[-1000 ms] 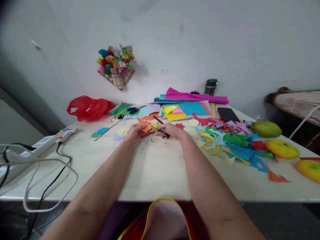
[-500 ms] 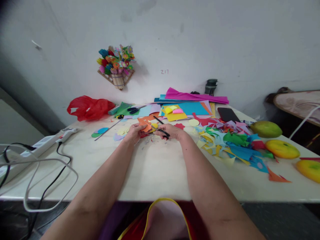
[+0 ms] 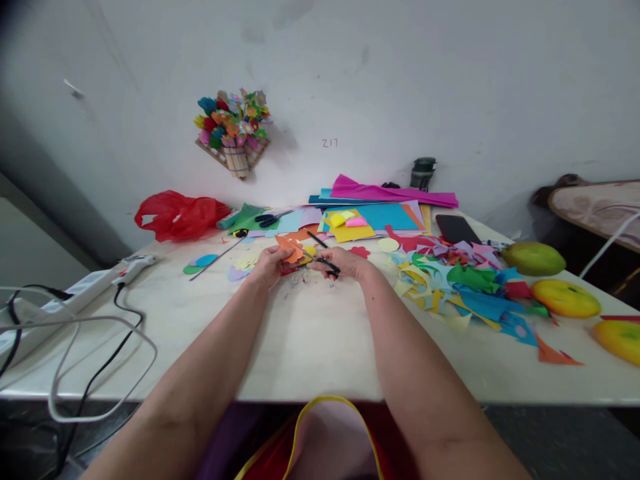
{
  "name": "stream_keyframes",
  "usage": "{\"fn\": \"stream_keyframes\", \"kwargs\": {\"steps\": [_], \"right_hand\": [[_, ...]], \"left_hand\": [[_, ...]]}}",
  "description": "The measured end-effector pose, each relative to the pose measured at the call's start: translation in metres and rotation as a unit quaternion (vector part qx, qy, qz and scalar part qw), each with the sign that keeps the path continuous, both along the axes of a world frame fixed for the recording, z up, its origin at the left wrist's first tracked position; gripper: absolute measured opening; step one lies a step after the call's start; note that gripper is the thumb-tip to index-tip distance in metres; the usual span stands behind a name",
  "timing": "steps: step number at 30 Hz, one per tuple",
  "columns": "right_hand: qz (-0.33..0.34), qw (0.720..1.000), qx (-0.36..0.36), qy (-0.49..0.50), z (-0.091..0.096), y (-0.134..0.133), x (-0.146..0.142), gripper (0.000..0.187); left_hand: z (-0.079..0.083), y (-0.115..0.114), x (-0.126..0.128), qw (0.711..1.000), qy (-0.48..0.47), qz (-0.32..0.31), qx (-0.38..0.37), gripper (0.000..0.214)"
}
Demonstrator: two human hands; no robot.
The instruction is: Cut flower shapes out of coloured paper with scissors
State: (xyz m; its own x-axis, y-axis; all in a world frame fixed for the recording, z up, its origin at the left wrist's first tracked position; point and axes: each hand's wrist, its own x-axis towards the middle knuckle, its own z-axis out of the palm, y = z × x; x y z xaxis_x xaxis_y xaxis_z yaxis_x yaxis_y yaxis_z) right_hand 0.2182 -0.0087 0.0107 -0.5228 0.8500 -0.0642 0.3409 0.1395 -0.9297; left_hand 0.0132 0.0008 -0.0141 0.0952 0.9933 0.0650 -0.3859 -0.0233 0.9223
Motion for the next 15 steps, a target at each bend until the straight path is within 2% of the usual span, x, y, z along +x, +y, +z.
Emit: {"fn": "stream_keyframes", "kwargs": {"steps": [15], "right_hand": [[-0.006, 1.0, 0.001, 0.012, -0.0066, 0.006, 0.0002, 0.019]], "left_hand": [[0.0011, 0.0, -0.0007, 1.0, 0.009, -0.008, 0.007, 0.021]]}}
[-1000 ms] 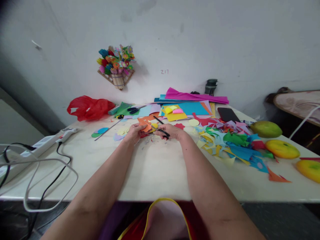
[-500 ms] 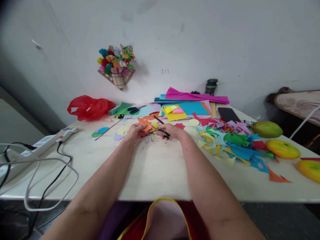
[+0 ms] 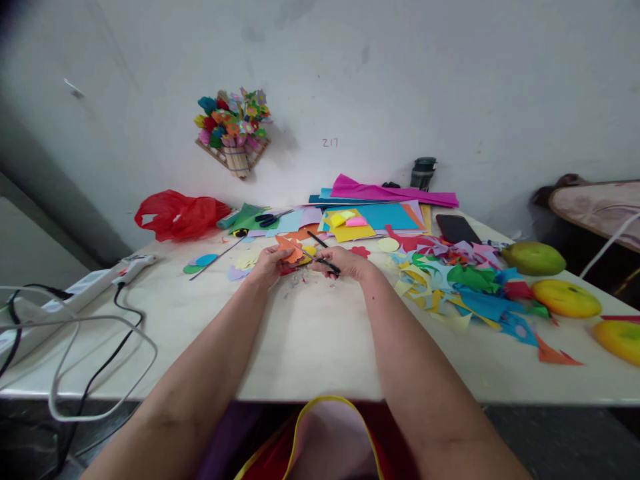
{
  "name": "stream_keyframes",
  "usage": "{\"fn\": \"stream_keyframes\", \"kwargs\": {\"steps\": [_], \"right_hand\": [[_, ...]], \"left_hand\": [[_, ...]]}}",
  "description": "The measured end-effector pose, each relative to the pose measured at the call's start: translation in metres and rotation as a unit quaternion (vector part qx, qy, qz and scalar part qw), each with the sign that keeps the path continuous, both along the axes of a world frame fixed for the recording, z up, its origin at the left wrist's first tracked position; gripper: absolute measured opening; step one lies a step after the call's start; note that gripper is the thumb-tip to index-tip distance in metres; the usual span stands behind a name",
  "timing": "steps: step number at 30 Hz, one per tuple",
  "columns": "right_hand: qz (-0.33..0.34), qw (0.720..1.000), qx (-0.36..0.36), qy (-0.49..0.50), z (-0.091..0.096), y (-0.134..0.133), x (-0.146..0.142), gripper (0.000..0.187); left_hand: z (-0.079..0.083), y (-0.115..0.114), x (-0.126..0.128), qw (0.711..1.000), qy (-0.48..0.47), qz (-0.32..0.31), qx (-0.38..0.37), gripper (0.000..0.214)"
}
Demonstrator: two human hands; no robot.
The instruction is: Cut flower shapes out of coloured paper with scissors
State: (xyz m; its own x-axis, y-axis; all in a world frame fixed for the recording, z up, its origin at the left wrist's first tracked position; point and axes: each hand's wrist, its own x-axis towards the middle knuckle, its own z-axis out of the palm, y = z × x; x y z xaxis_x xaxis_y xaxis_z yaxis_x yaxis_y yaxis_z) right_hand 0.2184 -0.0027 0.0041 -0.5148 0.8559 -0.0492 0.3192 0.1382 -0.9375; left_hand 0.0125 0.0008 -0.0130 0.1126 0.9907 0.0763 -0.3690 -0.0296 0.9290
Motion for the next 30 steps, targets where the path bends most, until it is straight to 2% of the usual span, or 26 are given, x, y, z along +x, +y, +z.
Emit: {"fn": "stream_keyframes", "kwargs": {"steps": [8, 12, 18, 30], "right_hand": [[-0.003, 0.998, -0.031, 0.047, -0.0031, 0.0049, 0.0009, 0.012], [-0.005, 0.999, -0.015, 0.042, -0.0042, 0.005, 0.0003, 0.012], [-0.002, 0.999, 0.006, 0.039, -0.0035, 0.0025, -0.0011, 0.018], [-0.025, 0.998, 0.003, 0.065, -0.0085, 0.0061, -0.0041, 0.024]], "left_hand": [[-0.0002, 0.0008, 0.0001, 1.0, 0.001, 0.007, 0.0, 0.019], [0.0, 0.0002, 0.0002, 1.0, -0.003, 0.007, 0.0, 0.019], [-0.0019, 0.0027, -0.0004, 1.0, -0.024, -0.003, 0.007, 0.02], [-0.0012, 0.0022, 0.0013, 0.999, -0.05, 0.012, 0.003, 0.023]]}}
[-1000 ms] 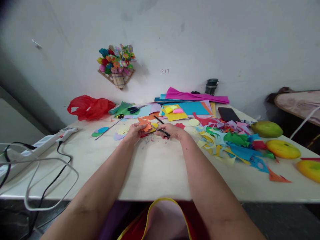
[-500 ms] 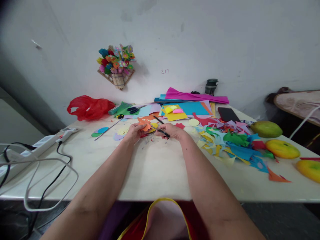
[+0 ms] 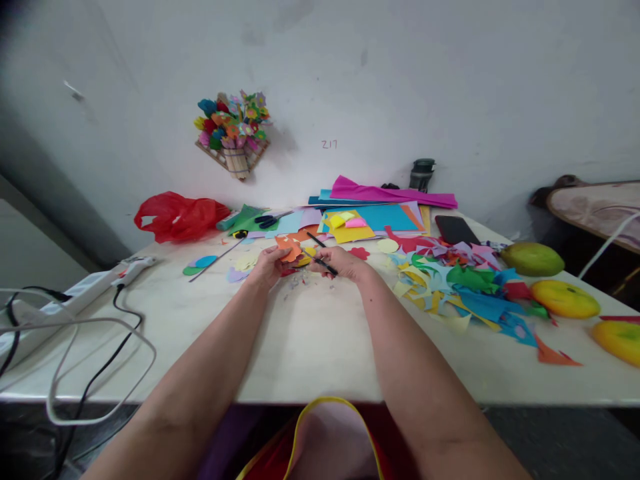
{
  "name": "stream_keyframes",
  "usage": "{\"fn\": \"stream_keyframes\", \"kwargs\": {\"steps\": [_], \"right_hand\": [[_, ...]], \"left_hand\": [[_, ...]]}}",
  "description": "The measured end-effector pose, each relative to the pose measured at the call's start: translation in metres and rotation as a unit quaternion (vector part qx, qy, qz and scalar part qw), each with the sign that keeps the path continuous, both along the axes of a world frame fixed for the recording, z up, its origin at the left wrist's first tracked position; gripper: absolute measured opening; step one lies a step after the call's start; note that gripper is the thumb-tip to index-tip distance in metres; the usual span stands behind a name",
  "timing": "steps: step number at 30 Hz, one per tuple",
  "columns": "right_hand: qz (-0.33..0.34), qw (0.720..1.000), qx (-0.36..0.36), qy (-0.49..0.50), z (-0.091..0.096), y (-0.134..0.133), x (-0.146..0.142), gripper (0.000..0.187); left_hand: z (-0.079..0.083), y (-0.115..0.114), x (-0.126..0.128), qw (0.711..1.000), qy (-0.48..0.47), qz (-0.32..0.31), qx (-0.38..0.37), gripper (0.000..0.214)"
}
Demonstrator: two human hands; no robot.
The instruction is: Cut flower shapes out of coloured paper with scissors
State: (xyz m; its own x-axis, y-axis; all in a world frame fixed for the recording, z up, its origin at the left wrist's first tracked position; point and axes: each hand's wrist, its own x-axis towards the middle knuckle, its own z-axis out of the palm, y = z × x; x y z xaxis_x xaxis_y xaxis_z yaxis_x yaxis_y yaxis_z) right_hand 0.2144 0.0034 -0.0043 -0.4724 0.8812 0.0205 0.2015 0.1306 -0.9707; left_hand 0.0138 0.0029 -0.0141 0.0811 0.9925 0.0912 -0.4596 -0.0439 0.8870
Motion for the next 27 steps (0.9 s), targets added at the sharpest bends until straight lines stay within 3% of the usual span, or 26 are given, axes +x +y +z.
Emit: {"fn": "stream_keyframes", "kwargs": {"steps": [15, 27], "right_hand": [[-0.011, 0.999, -0.038, 0.028, 0.009, -0.008, -0.004, 0.013], [-0.036, 0.999, -0.037, 0.006, 0.017, -0.015, -0.01, 0.019]], "left_hand": [[0.001, -0.002, 0.001, 1.0, -0.002, -0.015, 0.008, 0.02], [0.001, -0.003, 0.003, 1.0, -0.005, -0.008, -0.009, 0.02]]}}
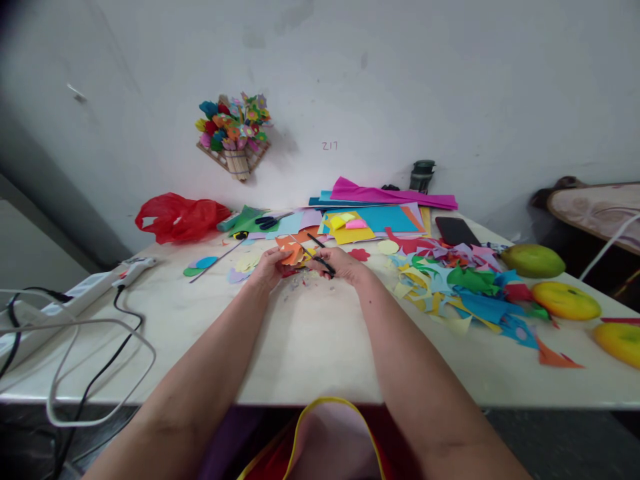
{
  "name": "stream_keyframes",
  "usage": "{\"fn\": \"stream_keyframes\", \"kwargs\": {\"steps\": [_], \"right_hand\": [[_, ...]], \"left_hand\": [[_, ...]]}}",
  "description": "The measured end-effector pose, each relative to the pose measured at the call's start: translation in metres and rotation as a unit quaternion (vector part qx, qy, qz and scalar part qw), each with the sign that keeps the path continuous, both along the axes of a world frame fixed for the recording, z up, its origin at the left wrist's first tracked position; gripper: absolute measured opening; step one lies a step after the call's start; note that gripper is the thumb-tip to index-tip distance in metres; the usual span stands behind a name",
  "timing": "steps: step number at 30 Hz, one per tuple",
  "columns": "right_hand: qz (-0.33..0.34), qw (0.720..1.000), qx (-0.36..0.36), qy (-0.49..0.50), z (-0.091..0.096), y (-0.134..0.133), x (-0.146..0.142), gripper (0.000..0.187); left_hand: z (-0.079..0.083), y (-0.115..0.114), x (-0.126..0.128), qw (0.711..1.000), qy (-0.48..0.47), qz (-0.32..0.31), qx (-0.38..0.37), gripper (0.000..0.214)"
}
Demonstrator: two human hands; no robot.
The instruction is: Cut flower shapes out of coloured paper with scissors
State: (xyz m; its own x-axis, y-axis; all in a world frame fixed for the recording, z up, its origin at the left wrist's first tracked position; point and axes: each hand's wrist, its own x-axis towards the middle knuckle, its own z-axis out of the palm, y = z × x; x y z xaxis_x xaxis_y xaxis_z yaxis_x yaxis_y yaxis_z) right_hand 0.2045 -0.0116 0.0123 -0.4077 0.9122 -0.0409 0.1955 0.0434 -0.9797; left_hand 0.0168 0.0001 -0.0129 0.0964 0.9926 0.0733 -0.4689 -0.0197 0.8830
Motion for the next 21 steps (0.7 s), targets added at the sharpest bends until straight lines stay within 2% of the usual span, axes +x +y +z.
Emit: {"fn": "stream_keyframes", "kwargs": {"steps": [8, 15, 21], "right_hand": [[-0.018, 0.999, -0.025, 0.012, -0.005, 0.003, -0.002, 0.02], [-0.034, 0.998, -0.035, 0.036, -0.005, 0.003, -0.007, 0.027], [-0.056, 0.996, -0.042, 0.057, -0.008, 0.005, -0.012, 0.025]], "left_hand": [[0.003, -0.002, 0.007, 0.999, 0.007, 0.048, 0.008, 0.022], [-0.003, 0.002, 0.012, 0.994, 0.025, 0.101, 0.033, 0.022], [-0.004, 0.002, 0.014, 0.993, 0.037, 0.108, 0.035, 0.02]]}}
